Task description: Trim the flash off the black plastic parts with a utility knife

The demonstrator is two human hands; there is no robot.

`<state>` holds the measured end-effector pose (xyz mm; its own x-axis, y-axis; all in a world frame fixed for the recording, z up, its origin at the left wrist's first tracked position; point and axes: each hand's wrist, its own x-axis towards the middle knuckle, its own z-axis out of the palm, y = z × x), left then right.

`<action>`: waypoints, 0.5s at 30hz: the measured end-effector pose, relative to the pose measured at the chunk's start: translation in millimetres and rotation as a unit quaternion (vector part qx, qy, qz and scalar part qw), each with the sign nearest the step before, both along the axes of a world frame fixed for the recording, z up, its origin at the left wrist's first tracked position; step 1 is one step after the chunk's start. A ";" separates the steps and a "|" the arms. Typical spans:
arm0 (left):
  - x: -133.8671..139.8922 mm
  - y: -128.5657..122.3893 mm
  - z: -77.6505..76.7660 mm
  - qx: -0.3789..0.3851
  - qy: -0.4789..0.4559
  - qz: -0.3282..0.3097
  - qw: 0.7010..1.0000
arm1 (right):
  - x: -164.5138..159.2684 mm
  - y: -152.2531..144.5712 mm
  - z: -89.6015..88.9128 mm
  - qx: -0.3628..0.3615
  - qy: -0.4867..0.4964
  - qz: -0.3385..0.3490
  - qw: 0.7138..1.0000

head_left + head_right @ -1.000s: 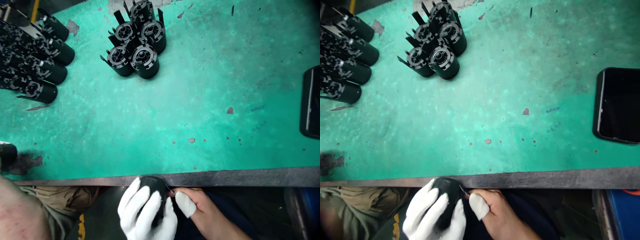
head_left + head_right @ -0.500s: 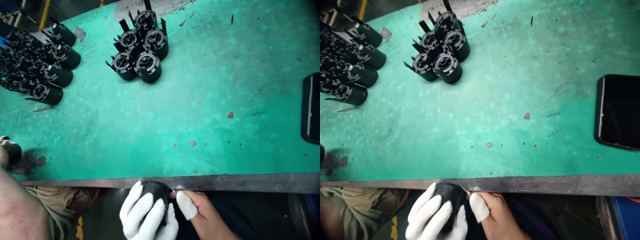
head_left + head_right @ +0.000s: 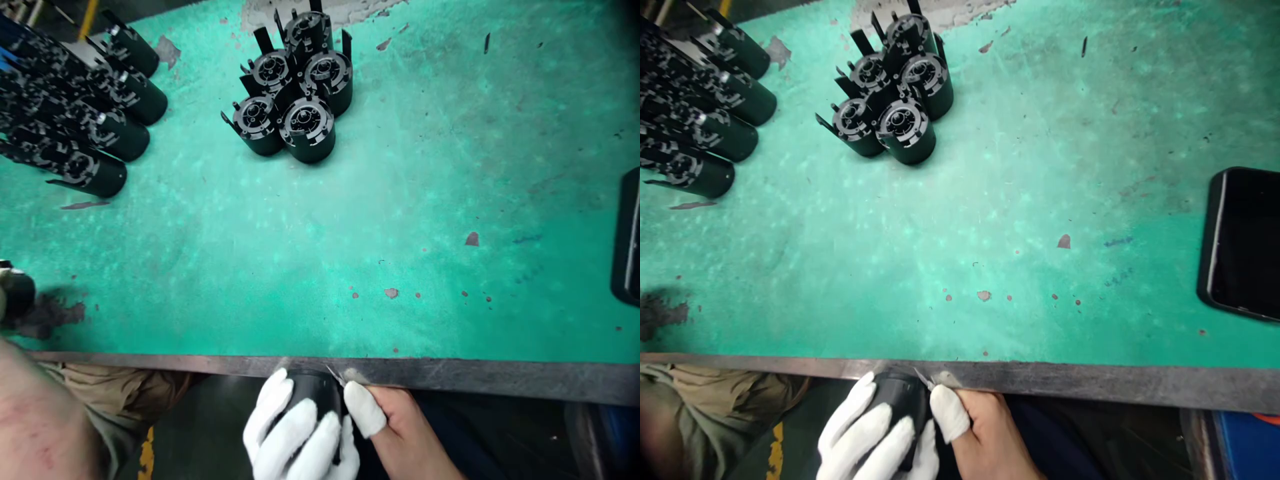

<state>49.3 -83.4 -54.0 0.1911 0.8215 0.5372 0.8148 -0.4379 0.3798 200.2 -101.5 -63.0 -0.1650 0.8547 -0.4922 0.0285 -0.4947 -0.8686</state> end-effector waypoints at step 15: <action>-6.5 -7.0 -14.9 0.044 -0.054 -0.019 0.997 | 0.7 -1.1 6.4 -0.027 -0.063 0.027 0.997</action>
<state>42.9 -90.4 -69.0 0.1585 0.7639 0.6255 0.7526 -0.5036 0.4243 200.9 -102.6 -56.5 -0.1440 0.8184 -0.5564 0.1639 -0.5348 -0.8290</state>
